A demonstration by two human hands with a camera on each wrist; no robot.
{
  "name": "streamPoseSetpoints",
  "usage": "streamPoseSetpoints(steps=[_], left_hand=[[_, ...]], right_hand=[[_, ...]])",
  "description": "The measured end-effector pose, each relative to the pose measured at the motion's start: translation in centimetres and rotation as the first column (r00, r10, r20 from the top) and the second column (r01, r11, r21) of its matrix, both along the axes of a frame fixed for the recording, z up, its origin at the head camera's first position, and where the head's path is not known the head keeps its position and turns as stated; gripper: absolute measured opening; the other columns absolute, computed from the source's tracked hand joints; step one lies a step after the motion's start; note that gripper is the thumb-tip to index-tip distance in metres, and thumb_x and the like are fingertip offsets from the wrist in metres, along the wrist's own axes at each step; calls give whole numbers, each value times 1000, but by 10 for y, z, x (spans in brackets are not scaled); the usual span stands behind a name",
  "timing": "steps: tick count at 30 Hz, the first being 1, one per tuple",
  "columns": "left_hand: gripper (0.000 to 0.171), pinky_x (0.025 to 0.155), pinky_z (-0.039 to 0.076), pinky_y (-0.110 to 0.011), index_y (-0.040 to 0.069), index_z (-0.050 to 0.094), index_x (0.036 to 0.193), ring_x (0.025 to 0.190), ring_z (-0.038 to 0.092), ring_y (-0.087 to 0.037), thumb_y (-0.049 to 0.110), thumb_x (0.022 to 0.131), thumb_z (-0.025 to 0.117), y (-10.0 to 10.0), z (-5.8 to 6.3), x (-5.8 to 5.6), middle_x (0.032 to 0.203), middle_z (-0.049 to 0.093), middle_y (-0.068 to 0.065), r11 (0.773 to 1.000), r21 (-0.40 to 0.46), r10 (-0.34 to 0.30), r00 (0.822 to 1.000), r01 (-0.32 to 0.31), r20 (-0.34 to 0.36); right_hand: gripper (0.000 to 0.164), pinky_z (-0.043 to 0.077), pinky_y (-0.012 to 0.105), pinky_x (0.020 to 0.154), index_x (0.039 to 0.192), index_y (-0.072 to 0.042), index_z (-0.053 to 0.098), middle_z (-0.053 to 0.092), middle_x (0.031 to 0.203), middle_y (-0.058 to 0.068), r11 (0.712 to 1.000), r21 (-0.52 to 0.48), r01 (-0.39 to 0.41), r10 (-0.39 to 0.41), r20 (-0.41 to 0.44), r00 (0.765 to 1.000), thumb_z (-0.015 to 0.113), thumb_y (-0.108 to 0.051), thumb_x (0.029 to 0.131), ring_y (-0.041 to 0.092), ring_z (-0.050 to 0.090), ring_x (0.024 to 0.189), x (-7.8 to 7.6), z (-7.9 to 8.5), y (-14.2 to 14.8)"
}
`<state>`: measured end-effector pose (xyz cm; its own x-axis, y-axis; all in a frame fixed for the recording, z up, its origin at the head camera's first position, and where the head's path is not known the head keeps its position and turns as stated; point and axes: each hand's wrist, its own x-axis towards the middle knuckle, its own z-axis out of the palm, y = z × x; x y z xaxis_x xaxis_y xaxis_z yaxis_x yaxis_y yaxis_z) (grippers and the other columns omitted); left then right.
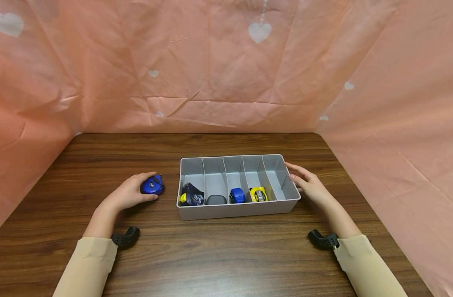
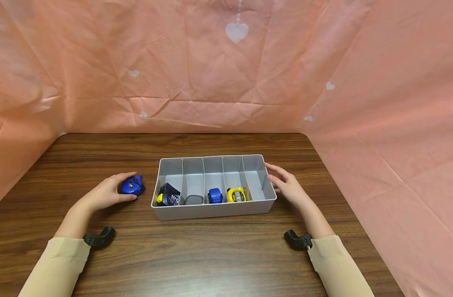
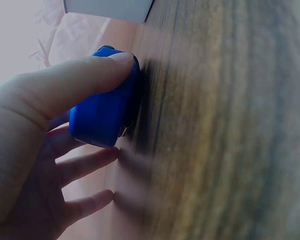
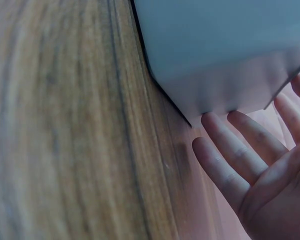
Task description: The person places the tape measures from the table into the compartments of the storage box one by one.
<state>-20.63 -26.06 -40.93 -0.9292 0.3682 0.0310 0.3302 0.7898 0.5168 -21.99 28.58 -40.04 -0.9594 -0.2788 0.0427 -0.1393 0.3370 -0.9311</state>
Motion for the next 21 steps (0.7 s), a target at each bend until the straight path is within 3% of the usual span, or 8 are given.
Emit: streamPoseSetpoints(steps=[21], left_hand=[[76, 92, 41, -57, -4, 48, 136, 113, 52, -44, 29, 76, 82, 1, -4, -3, 128, 52, -29, 997, 78, 13, 1000, -11, -27]], right_hand=[[52, 52, 30, 76, 146, -3, 35, 43, 136, 32, 1000, -9, 6, -6, 13, 1000, 50, -23, 101, 7, 60, 99, 0, -1, 0]])
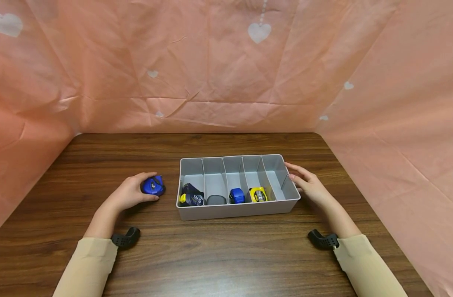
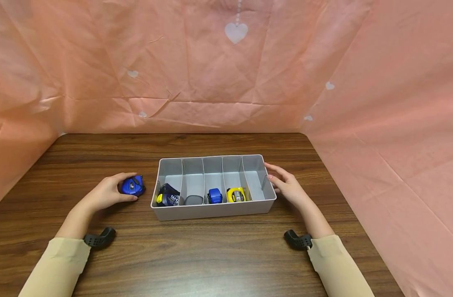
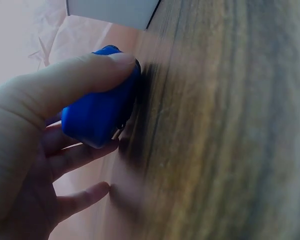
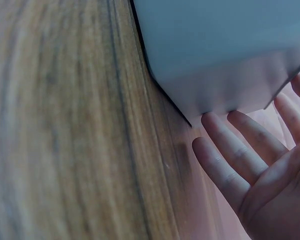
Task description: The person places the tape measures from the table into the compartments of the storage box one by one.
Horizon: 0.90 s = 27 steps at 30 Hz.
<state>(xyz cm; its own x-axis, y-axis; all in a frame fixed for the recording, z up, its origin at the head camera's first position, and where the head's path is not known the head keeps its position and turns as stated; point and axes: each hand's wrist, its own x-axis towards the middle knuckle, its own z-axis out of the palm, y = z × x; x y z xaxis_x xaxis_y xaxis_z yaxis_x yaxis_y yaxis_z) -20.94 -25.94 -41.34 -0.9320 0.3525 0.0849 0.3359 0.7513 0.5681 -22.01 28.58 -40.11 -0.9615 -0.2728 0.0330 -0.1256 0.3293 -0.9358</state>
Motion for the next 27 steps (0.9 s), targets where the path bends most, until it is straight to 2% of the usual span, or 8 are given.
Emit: streamPoseSetpoints(steps=[8, 15, 27], left_hand=[[75, 91, 43, -55, -2, 51, 134, 111, 54, -41, 30, 74, 84, 0, 0, 0, 126, 54, -26, 999, 48, 12, 1000, -12, 0], [74, 85, 46, -50, -1, 52, 132, 101, 57, -34, 24, 71, 86, 2, 3, 1, 118, 57, -22, 995, 91, 32, 999, -29, -29], [71, 82, 48, -50, 1, 55, 128, 98, 59, -33, 21, 69, 88, 4, 7, 0, 114, 59, -19, 992, 121, 55, 993, -43, -101]], right_hand=[[52, 52, 30, 76, 146, -4, 35, 44, 135, 31, 1000, 4, 2, -2, 1, 1000, 51, -23, 101, 8, 60, 99, 0, 0, 0], [52, 52, 30, 76, 147, -4, 35, 44, 135, 32, 1000, -10, 3, -3, 9, 1000, 51, -23, 101, 7, 61, 98, 0, 0, 0], [53, 52, 31, 76, 147, -4, 35, 44, 136, 31, 1000, 0, 4, -4, 8, 1000, 51, -24, 101, 9, 60, 100, 1, 1, -1]])
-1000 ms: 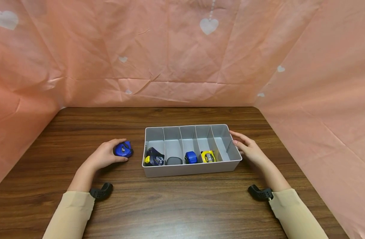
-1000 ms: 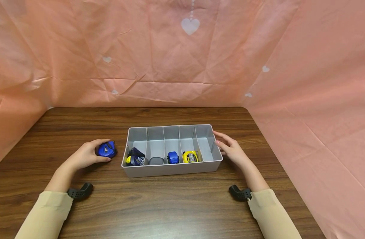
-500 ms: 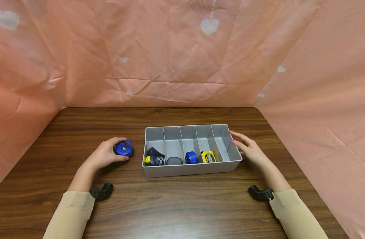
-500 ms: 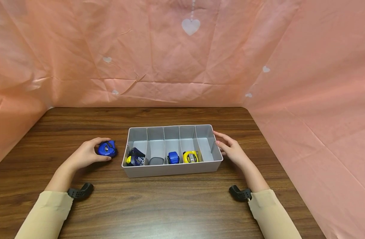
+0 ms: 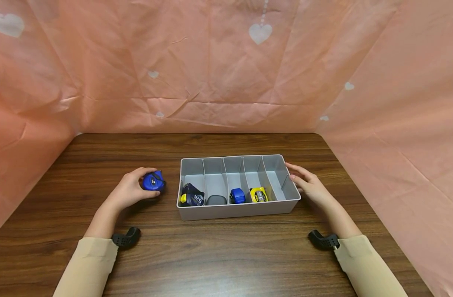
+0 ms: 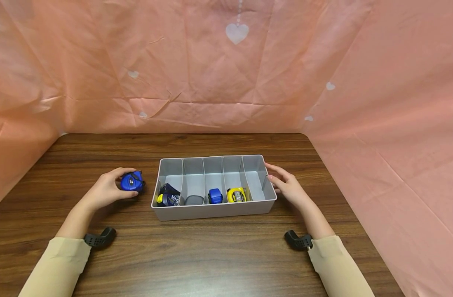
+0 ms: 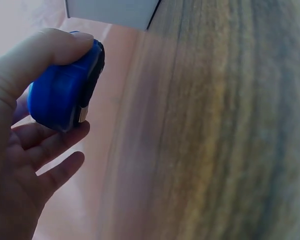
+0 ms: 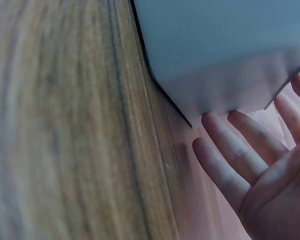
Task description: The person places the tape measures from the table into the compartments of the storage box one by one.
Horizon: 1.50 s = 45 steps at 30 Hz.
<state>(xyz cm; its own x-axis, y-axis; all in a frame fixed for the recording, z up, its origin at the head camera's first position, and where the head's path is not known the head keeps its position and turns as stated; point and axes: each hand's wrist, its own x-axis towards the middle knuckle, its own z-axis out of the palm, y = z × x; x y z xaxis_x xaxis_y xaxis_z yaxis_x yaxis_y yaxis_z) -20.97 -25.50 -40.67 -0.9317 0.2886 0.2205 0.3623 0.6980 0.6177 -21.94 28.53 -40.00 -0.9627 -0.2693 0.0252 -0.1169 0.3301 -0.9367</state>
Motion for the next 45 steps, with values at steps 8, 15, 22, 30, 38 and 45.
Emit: streamPoseSetpoints(steps=[8, 15, 22, 30, 38, 45], left_hand=[[69, 81, 48, -48, 3, 57, 127, 97, 58, -32, 20, 68, 88, 1, 3, 1, 114, 60, -17, 1000, -4, 17, 1000, -17, -12], [69, 83, 46, -52, 3, 57, 127, 100, 55, -36, 22, 68, 88, 2, 6, 2, 116, 57, -20, 999, -19, 28, 999, -29, -40], [68, 84, 46, -54, 4, 57, 127, 104, 52, -36, 20, 68, 88, 5, 11, 4, 120, 55, -21, 999, -5, 40, 998, -40, -47], [69, 83, 46, -53, 5, 58, 126, 104, 53, -34, 19, 67, 88, 9, 17, 6, 119, 56, -18, 999, 7, 32, 996, -32, -85], [67, 82, 47, -52, 6, 58, 126, 102, 53, -31, 17, 67, 88, 13, 27, 9, 114, 59, -14, 1000, 26, 16, 994, -14, -109], [66, 83, 45, -54, 7, 59, 125, 104, 52, -32, 17, 66, 89, 16, 33, 12, 114, 59, -13, 1000, 30, 6, 994, -3, -108]], right_hand=[[53, 52, 31, 76, 146, -3, 35, 44, 136, 31, 1000, 5, -2, 2, -8, 1000, 51, -24, 101, 8, 60, 99, 0, 0, 0], [52, 53, 31, 75, 146, -3, 36, 44, 135, 31, 1000, 6, -2, 3, -19, 1000, 50, -23, 101, 6, 61, 97, 0, -1, 0], [52, 52, 30, 75, 146, -3, 35, 44, 135, 31, 1000, 8, -2, 2, -17, 1000, 50, -23, 101, 7, 61, 97, 0, -1, 1], [52, 53, 30, 75, 147, -4, 35, 44, 135, 31, 1000, -4, -1, 1, -8, 1000, 51, -23, 101, 6, 61, 97, 0, -1, 0], [53, 53, 30, 75, 147, -5, 35, 44, 136, 30, 1000, -2, 4, -4, -3, 1000, 51, -23, 101, 6, 61, 97, 0, 0, 0], [50, 53, 29, 74, 146, -4, 37, 45, 132, 34, 999, -39, -4, 4, -19, 1000, 51, -20, 101, 8, 63, 95, -1, -3, -1]])
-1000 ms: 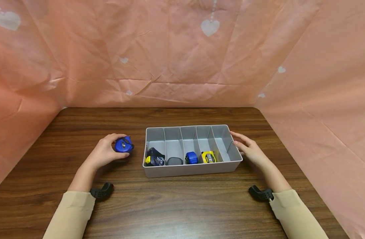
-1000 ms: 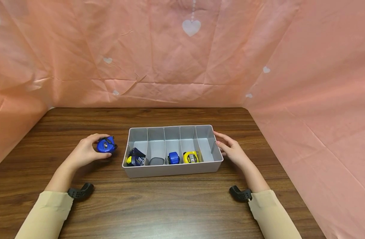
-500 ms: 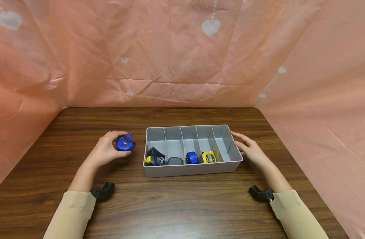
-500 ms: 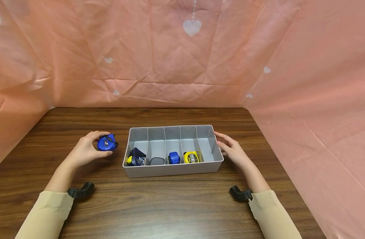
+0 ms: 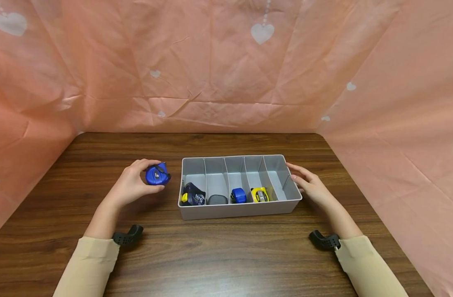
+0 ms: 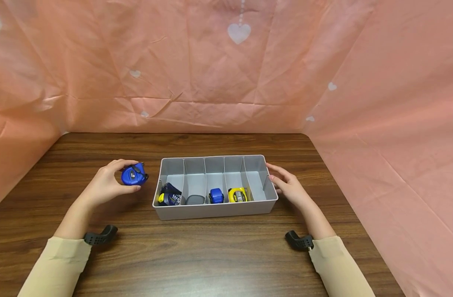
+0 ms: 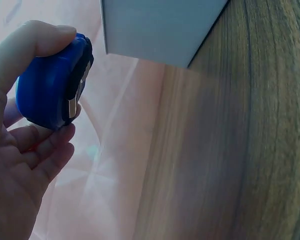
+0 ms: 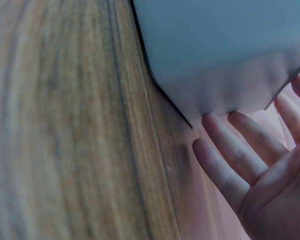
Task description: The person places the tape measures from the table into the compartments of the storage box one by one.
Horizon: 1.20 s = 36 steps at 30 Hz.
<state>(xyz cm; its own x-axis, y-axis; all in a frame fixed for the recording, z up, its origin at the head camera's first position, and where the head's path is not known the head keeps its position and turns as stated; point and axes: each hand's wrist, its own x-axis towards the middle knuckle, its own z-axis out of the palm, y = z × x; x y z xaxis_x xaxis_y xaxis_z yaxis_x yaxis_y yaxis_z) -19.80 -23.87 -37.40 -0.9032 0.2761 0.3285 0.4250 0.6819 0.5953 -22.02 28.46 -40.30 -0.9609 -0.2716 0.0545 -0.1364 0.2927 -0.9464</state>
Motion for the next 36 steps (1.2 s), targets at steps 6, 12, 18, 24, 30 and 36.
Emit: streamPoseSetpoints(steps=[6, 12, 18, 24, 30, 36], left_hand=[[67, 84, 45, -54, 7, 59, 125, 104, 52, -31, 17, 65, 89, 2, 2, 1, 115, 59, -13, 1000, 1, -6, 1000, 6, -9], [69, 86, 45, -53, 8, 59, 125, 107, 52, -32, 21, 65, 90, 4, 8, 3, 119, 57, -14, 1000, -3, -10, 1000, 10, -28], [66, 86, 44, -53, 9, 60, 125, 107, 52, -30, 24, 67, 89, 9, 17, 5, 117, 58, -12, 1000, 14, -23, 999, 23, -26], [65, 87, 44, -51, 10, 62, 122, 106, 53, -28, 22, 65, 90, 13, 22, 4, 116, 59, -10, 999, 31, -27, 998, 29, -52], [63, 84, 45, -48, 11, 62, 122, 103, 54, -25, 22, 66, 89, 20, 27, 3, 114, 60, -7, 997, 71, -28, 999, 31, -46], [63, 81, 46, -45, 10, 62, 122, 99, 55, -26, 17, 65, 90, 23, 30, 3, 111, 60, -7, 995, 90, -49, 998, 53, -45]], right_hand=[[49, 53, 29, 73, 146, -5, 39, 45, 132, 34, 1000, -7, 1, -1, -3, 1000, 51, -20, 100, 8, 63, 94, 0, -1, 0], [49, 53, 29, 73, 146, -5, 39, 45, 131, 35, 1000, -8, 0, 0, -5, 1000, 51, -20, 101, 7, 63, 94, 0, -1, 0], [50, 53, 29, 74, 146, -4, 37, 45, 131, 35, 1000, -9, 3, -3, -2, 1000, 51, -21, 101, 6, 63, 95, 0, 0, 0], [50, 53, 29, 74, 146, -4, 37, 45, 131, 35, 1000, -5, 6, -6, 3, 1000, 51, -21, 101, 7, 63, 95, 1, 0, 0], [51, 53, 29, 74, 146, -5, 37, 45, 132, 34, 1000, -6, 3, -3, 5, 1000, 51, -21, 101, 7, 62, 96, 1, 0, 0], [51, 53, 28, 74, 146, -5, 37, 45, 133, 34, 1000, -5, 10, -10, 4, 1000, 51, -21, 100, 7, 63, 95, 1, 0, -1]])
